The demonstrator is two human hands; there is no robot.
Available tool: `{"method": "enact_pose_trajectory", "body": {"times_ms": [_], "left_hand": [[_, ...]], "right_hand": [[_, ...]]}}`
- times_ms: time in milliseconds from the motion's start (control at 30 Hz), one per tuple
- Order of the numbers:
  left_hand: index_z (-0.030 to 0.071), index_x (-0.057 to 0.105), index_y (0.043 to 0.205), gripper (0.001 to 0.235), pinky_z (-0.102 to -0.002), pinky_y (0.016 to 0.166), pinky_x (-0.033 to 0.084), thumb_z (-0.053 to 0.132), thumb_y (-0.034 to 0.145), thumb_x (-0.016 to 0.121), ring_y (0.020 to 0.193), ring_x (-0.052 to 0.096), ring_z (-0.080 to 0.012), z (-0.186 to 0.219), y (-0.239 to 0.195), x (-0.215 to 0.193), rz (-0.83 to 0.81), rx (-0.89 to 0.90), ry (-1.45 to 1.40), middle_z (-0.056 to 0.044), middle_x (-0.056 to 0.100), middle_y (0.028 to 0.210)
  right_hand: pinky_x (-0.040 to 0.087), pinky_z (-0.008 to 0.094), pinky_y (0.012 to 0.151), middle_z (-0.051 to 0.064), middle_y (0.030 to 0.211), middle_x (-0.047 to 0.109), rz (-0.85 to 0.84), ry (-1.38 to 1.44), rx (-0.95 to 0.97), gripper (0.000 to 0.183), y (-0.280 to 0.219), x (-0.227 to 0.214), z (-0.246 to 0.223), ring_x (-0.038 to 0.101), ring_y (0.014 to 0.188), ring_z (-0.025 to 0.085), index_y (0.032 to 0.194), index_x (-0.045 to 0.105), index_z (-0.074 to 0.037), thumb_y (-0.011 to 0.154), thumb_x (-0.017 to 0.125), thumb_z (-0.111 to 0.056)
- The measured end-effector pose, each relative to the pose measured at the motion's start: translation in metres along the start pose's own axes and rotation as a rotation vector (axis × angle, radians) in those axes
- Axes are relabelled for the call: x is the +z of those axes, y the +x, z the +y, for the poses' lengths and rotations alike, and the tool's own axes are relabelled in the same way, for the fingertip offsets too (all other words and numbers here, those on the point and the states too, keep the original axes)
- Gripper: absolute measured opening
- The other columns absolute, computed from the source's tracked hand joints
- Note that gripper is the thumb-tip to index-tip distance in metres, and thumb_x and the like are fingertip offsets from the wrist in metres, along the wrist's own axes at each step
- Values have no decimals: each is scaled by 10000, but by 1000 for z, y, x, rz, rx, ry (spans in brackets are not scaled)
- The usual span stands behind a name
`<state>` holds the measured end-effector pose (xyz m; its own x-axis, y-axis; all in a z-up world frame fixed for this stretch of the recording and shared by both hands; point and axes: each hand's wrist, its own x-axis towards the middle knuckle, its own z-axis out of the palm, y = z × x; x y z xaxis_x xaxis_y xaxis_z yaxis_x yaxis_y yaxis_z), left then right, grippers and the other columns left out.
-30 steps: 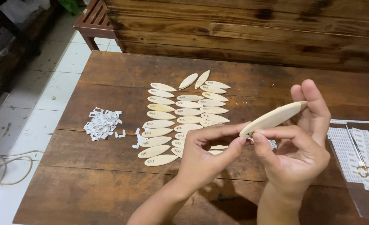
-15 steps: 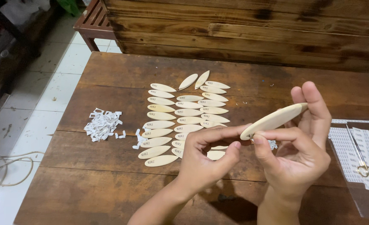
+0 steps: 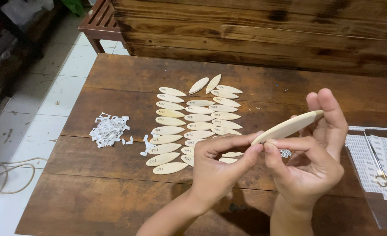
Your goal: The person arranges multiple light-colored wooden leaf-shaped pieces on a wooden table. They pick up small white paper labels, peel off backing, and press each label onto a wooden piece one at a time. The labeled pieces are placed back into a neat grid on the table.
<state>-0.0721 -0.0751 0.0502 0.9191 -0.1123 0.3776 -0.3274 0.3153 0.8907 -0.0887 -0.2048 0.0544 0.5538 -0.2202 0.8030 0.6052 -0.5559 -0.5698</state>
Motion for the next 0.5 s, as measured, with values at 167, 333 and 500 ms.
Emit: {"method": "enact_pose_trajectory", "body": {"times_ms": [167, 333, 500], "left_hand": [[97, 787, 1030, 164, -213, 812, 623, 100, 866, 786, 885, 765, -109, -6, -3, 1, 77, 34, 33, -93, 809, 1001], [79, 789, 992, 150, -218, 761, 624, 67, 843, 802, 835, 766, -117, -13, -3, 1, 140, 119, 53, -99, 807, 956], [79, 779, 1010, 176, -219, 718, 612, 70, 842, 829, 779, 756, -118, -14, -1, -1, 152, 233, 156, -107, 805, 935]], "right_hand": [[507, 395, 1259, 233, 1676, 316, 3, 37, 32, 121, -6, 3, 1, 397, 1618, 380, 884, 665, -63, 904, 750, -146], [503, 462, 1241, 195, 1691, 306, 38, -46, 17, 146, -8, 6, -2, 366, 1654, 417, 849, 676, -94, 887, 795, -170], [538, 491, 1225, 221, 1672, 296, 29, -92, -44, 136, -6, 6, 0, 320, 1634, 350, 879, 715, -72, 875, 819, -160]]}}
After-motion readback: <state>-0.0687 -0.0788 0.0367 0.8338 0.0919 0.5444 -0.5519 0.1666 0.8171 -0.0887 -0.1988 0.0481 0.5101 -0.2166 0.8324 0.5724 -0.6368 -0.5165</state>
